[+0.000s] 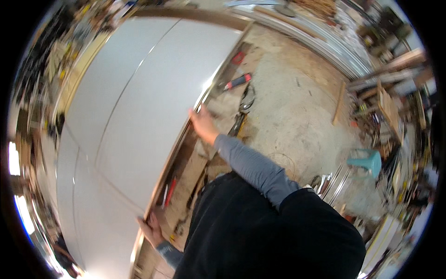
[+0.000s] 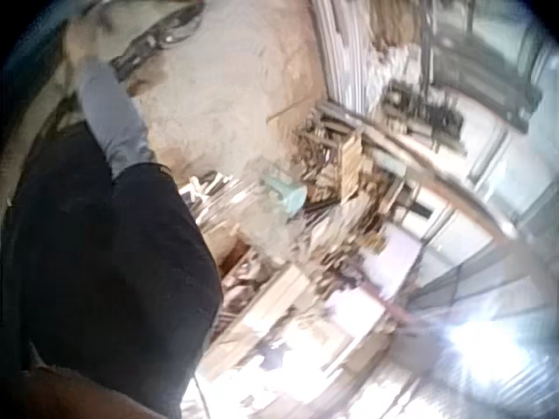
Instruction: The person positions a long metal trim along the edge of a large white panel and secures it using a cordless drill. They walk around the panel to access different sections, repeatedly drilling screws to attach the trim.
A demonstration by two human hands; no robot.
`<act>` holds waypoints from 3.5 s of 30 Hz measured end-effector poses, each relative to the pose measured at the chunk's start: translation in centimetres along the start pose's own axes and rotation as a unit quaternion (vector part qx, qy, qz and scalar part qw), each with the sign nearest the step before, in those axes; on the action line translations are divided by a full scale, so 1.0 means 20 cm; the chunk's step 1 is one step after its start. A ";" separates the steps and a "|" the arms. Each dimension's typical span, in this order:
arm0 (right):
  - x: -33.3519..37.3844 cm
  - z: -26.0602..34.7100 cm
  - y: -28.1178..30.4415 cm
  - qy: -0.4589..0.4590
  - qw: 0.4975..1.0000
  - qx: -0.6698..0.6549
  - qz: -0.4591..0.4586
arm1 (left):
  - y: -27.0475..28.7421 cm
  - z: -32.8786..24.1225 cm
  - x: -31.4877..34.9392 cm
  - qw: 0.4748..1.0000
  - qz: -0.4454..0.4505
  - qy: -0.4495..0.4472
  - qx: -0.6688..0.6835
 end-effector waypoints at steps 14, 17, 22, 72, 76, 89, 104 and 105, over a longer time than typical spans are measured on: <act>0.80 -0.43 0.35 -0.193 0.977 -0.003 0.093 | 0.10 0.02 0.19 0.990 -0.060 -0.060 -0.117; 0.91 -0.61 0.68 -0.267 0.963 0.027 0.039 | 0.06 -0.04 0.12 0.986 -0.001 -0.125 -0.112; 1.20 -0.98 1.49 -0.335 0.933 -0.045 -0.126 | -0.01 0.02 0.10 0.980 -0.059 -0.128 -0.140; -1.13 -1.42 5.69 -0.420 0.858 -0.129 -0.268 | -4.29 3.37 -0.44 0.963 -0.041 -0.086 -0.251; -2.14 -1.25 5.73 -0.414 0.892 -0.051 -0.174 | -4.27 3.42 -0.61 0.982 -0.185 -0.022 0.007; -3.54 -1.49 5.80 -0.524 0.845 0.100 0.028 | -4.10 3.40 -0.74 0.957 -0.244 -0.093 -0.123; -4.89 -1.76 4.72 -0.591 0.779 0.149 0.147 | -3.92 3.28 -0.47 0.799 -0.598 -0.063 0.008; -5.08 -1.79 4.58 -0.586 0.773 0.197 0.145 | -4.01 3.36 -0.56 0.825 -0.560 -0.070 -0.010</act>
Point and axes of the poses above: each hand's wrist, its own x-axis away from the middle knuckle, its own y-axis out of the back of the hand, z = x × y, the point moved 8 cm from there along -x, towards the middle knuckle, and after that the axes turned 7 degrees about z, right-handed, at the moved point
